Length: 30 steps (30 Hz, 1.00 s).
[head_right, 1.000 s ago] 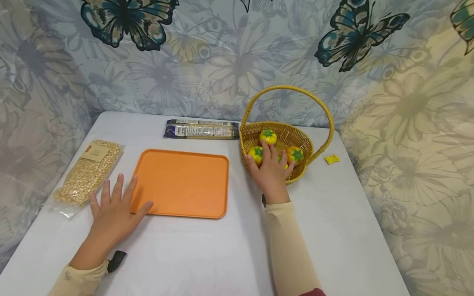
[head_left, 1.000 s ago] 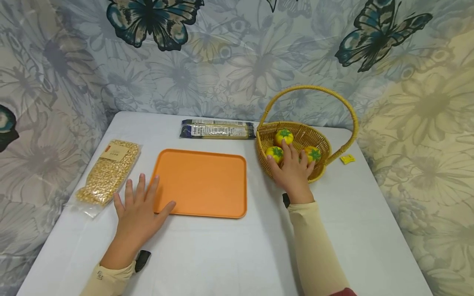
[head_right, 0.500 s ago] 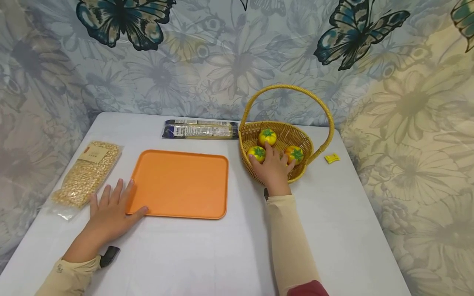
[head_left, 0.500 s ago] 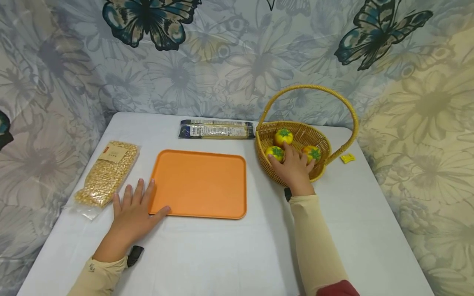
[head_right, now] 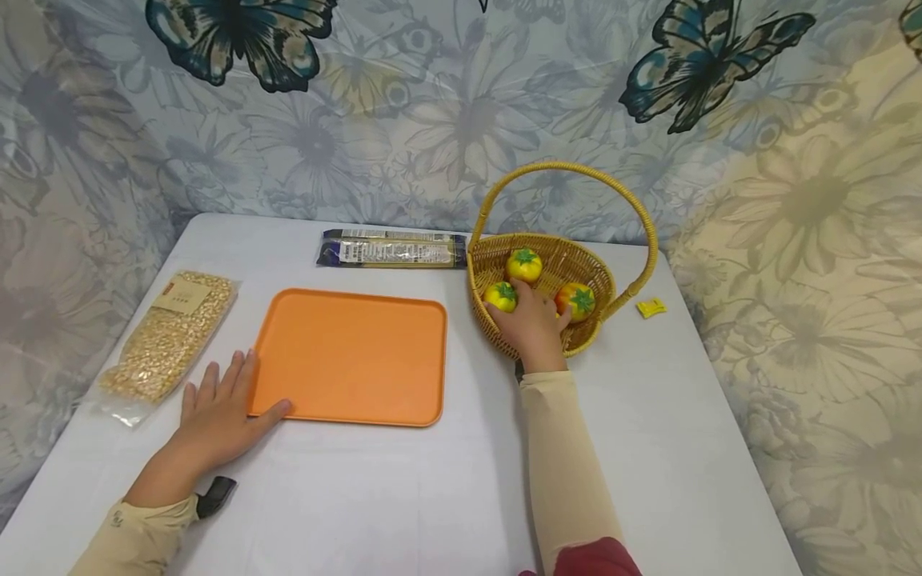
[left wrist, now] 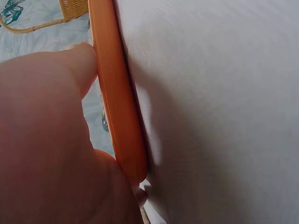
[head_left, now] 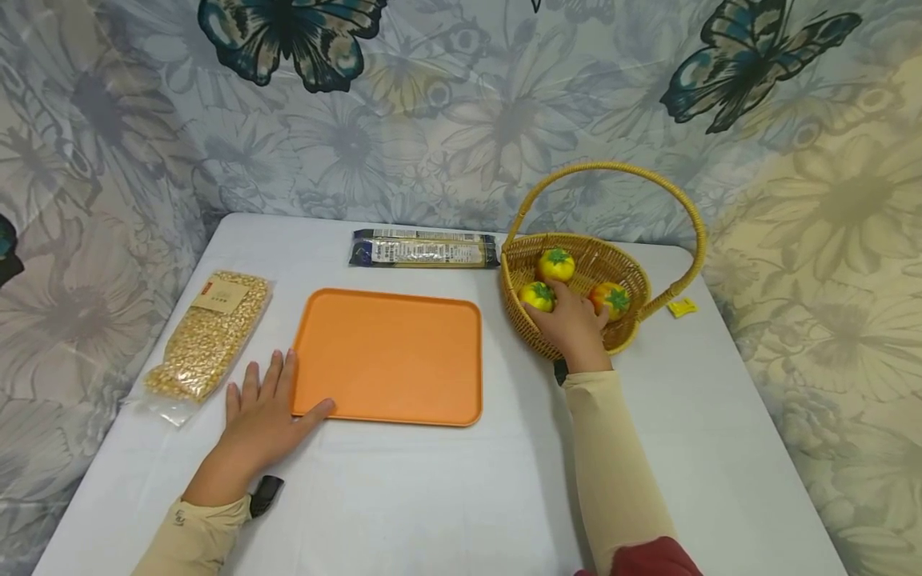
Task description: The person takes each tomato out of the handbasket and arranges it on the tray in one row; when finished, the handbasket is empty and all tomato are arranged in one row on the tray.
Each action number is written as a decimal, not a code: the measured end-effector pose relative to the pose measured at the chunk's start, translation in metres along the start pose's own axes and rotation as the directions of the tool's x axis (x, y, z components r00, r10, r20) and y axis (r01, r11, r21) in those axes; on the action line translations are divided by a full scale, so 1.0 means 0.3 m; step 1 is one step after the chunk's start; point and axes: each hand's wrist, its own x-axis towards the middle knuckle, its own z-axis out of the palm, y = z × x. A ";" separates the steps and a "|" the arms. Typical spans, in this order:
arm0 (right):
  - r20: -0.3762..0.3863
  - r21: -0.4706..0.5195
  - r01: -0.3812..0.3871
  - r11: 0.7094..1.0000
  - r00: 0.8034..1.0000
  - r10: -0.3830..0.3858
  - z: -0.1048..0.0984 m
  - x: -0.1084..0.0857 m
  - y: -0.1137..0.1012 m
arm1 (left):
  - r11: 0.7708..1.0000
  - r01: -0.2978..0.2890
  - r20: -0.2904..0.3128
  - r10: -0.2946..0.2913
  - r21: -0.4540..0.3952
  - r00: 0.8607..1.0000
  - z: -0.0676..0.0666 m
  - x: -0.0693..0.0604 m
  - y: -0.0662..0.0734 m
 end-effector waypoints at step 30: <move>-0.246 0.170 0.141 0.975 0.964 -0.096 -0.012 -0.056 -0.017 | 0.999 0.014 0.031 -0.013 -0.037 0.999 -0.009 0.002 0.008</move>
